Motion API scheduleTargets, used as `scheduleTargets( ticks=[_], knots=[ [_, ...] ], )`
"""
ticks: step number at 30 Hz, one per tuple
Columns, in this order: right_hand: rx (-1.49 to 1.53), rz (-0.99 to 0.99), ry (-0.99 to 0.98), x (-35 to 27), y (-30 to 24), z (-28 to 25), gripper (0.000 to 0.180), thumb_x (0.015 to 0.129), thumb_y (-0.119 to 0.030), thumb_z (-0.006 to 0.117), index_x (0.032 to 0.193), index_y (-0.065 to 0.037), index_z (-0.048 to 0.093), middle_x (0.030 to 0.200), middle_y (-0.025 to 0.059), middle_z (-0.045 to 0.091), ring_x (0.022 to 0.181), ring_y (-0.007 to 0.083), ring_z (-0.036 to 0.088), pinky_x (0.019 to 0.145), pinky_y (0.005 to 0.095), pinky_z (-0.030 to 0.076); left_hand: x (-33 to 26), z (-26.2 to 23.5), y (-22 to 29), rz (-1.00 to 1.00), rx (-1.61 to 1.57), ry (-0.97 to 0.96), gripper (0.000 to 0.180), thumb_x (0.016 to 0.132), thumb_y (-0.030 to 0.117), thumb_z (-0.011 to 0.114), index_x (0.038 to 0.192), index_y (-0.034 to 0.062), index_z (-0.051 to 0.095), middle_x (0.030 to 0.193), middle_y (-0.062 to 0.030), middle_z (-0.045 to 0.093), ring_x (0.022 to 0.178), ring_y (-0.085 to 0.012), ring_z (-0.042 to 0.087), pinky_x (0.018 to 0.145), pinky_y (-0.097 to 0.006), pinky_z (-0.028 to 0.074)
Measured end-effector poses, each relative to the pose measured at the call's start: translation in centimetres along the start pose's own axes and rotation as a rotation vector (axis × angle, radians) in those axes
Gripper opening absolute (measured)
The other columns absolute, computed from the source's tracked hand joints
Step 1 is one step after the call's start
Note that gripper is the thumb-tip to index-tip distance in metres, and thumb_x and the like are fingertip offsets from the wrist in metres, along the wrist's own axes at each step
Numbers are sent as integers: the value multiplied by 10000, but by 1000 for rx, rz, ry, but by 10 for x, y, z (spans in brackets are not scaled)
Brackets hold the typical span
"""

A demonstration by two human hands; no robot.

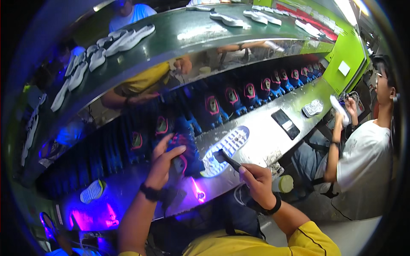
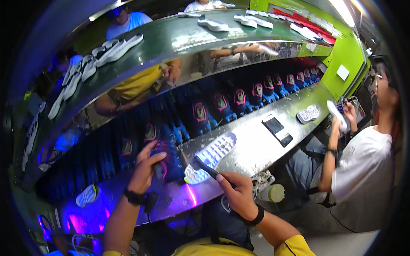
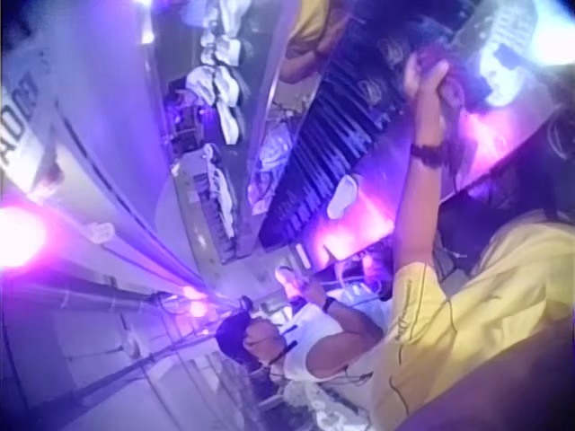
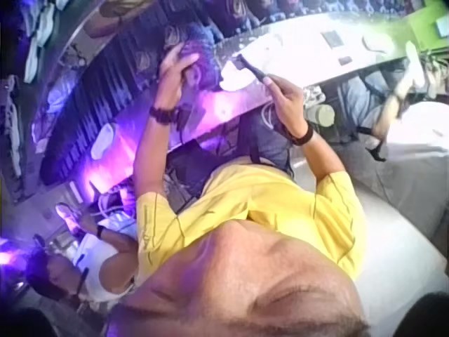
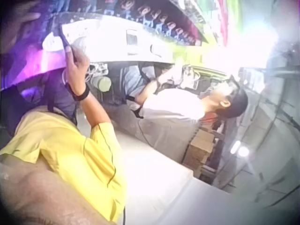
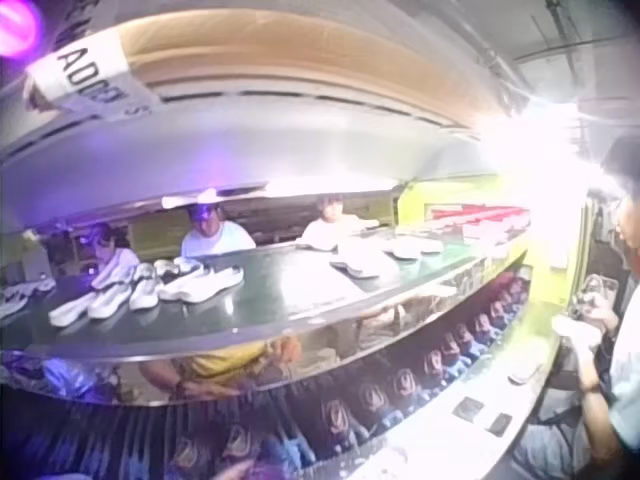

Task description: The worker uses a brush to apply a layer of adhesive or primer to the upper edges and bonding surfaces of athletic shoe components on an assembly line.

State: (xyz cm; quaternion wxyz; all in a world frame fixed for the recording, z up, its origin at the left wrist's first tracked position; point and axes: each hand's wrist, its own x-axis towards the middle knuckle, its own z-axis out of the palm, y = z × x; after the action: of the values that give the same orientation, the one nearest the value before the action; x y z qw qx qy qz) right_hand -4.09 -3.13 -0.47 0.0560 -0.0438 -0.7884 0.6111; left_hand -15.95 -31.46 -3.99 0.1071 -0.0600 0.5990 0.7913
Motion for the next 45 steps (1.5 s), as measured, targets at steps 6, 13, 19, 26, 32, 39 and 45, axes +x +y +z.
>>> scheduleTargets(
  ticks=[6,13,19,26,32,39,45],
  knots=[
    [17,-6,56,-3,21,-10,196,1003,-129,754,1056,58,769,732,41,684,678,73,578,595,270,437,148,42,-7,454,1016,184,610,700,228,954,1248,101,720,1137,-166,780,1050,-325,760,934,-398,595],
    [-5,9,56,-2,38,-18,192,996,-130,756,1064,48,775,724,39,687,661,77,575,584,273,429,190,57,-35,371,1324,108,563,839,357,816,1355,146,740,1242,-212,752,1158,-394,716,1024,-469,556],
    [10,11,53,-2,41,-22,177,1000,-117,740,1044,52,770,696,25,639,650,73,544,578,277,419,171,-23,-9,416,1673,397,613,874,333,723,1457,160,644,1376,-191,702,1242,-394,677,1070,-507,530],
    [69,91,7,-5,26,-9,202,1020,-114,730,1042,85,758,725,-12,646,683,58,558,618,254,441,129,-189,-13,67,1390,300,558,800,327,862,1309,125,756,1284,-190,748,1223,-352,708,1048,-429,551],
    [156,72,-43,-15,16,-22,230,1053,-111,689,1154,86,750,790,1,669,702,53,562,635,216,400,15,-130,25,188,1401,276,558,757,294,865,1279,118,779,1166,-224,768,1108,-394,735,983,-445,582],
    [129,78,-113,-28,7,-4,240,1062,-125,674,1152,84,751,784,-14,649,703,41,536,633,214,381,-114,-107,10,58,1475,200,622,747,323,879,1335,157,761,1018,-179,697,1001,-386,701,911,-471,566],
    [189,100,-154,-38,-2,12,236,1065,-122,672,1138,87,751,787,-9,644,729,50,545,661,219,395,-233,-52,-11,108,1247,51,646,746,249,895,1366,154,743,1047,-130,682,989,-334,700,919,-420,564]
  ],
)
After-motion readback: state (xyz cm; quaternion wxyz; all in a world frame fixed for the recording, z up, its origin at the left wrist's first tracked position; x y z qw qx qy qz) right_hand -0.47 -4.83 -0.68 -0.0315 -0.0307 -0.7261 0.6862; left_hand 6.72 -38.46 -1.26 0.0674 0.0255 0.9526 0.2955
